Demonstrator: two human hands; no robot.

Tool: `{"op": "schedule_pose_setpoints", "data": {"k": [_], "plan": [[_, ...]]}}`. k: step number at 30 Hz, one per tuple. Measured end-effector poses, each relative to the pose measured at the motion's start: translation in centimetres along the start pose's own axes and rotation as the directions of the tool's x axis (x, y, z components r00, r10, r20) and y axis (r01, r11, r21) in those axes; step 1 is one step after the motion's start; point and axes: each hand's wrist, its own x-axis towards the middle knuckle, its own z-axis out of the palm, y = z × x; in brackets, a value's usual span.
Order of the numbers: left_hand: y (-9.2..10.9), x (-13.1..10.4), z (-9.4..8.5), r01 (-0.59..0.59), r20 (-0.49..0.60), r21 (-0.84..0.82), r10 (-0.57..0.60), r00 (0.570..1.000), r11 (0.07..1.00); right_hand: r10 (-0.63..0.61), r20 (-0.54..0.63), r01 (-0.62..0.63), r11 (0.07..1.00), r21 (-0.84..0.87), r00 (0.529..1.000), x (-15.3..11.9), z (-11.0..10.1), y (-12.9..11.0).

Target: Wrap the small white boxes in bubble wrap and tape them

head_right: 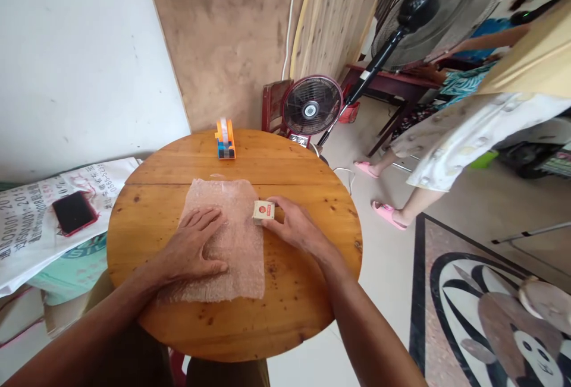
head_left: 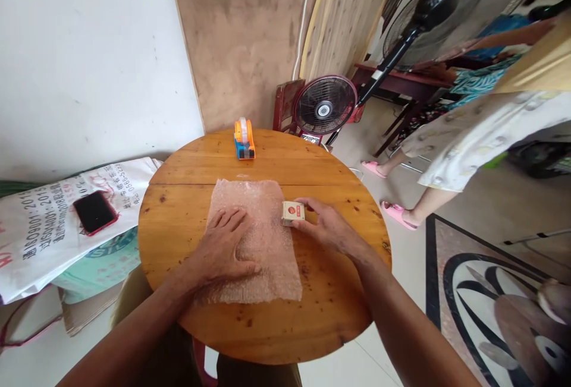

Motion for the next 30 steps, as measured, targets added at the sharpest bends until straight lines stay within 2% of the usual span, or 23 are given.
{"op": "schedule_pose_setpoints", "data": {"k": [3,5,7,9,12,13,16,20,22,24,26,28,29,30], "plan": [[-0.1,0.0,0.2,0.004,0.010,0.013,-0.004,1.000,1.000,0.106,-0.034,-0.109,0.991,-0.076,0.994,-1.0,-1.1,2.0],[-0.1,0.0,0.4,0.007,0.007,0.012,-0.007,1.000,1.000,0.132,-0.087,-0.140,0.985,-0.100,0.987,-1.6,-1.1,3.5],[-0.1,0.0,0.5,0.013,0.001,0.008,-0.013,1.000,1.000,0.107,-0.179,-0.134,0.980,-0.149,0.978,-2.1,-0.8,4.5],[0.0,0.0,0.5,0.020,0.000,0.005,-0.020,1.000,1.000,0.035,-0.297,-0.094,0.978,-0.188,0.954,-2.6,-0.5,4.3],[0.0,0.0,0.5,0.026,-0.004,0.009,-0.026,1.000,1.000,-0.095,-0.391,0.051,0.991,-0.121,0.916,-3.3,-0.3,1.8],[0.0,0.1,0.5,0.026,-0.006,0.011,-0.026,1.000,1.000,-0.125,-0.372,0.109,0.992,-0.066,0.920,-3.6,-0.2,0.5],[-0.2,0.2,0.6,0.012,-0.005,0.011,-0.012,1.000,1.000,-0.247,-0.218,0.274,0.956,0.102,0.944,-4.2,1.0,-3.6],[-0.8,0.4,0.8,-0.023,-0.031,0.015,0.024,0.999,1.000,-0.441,-0.096,0.451,0.878,0.162,0.892,-4.4,3.5,-7.8],[-1.0,0.5,0.8,-0.026,-0.030,0.024,0.027,0.999,0.999,-0.457,-0.122,0.473,0.861,0.186,0.881,-4.2,3.9,-8.4],[-1.0,0.5,0.8,-0.018,-0.011,0.032,0.018,1.000,0.999,-0.361,-0.253,0.415,0.887,0.204,0.897,-3.7,2.9,-7.4],[-0.8,0.5,0.8,-0.004,0.011,0.035,0.004,1.000,0.999,-0.189,-0.401,0.295,0.930,0.221,0.896,-2.7,0.2,-4.8],[-0.7,0.4,0.7,0.006,0.020,0.035,-0.006,1.000,0.999,-0.023,-0.560,0.183,0.956,0.231,0.828,-1.1,-3.7,-0.8],[-0.6,0.4,0.7,0.006,0.016,0.034,-0.006,1.000,0.999,0.045,-0.604,0.127,0.963,0.239,0.796,-0.3,-5.8,1.5],[-0.6,0.4,0.7,0.005,0.007,0.033,-0.005,1.000,0.999,0.116,-0.605,0.036,0.972,0.233,0.788,0.6,-7.8,3.7]]}}
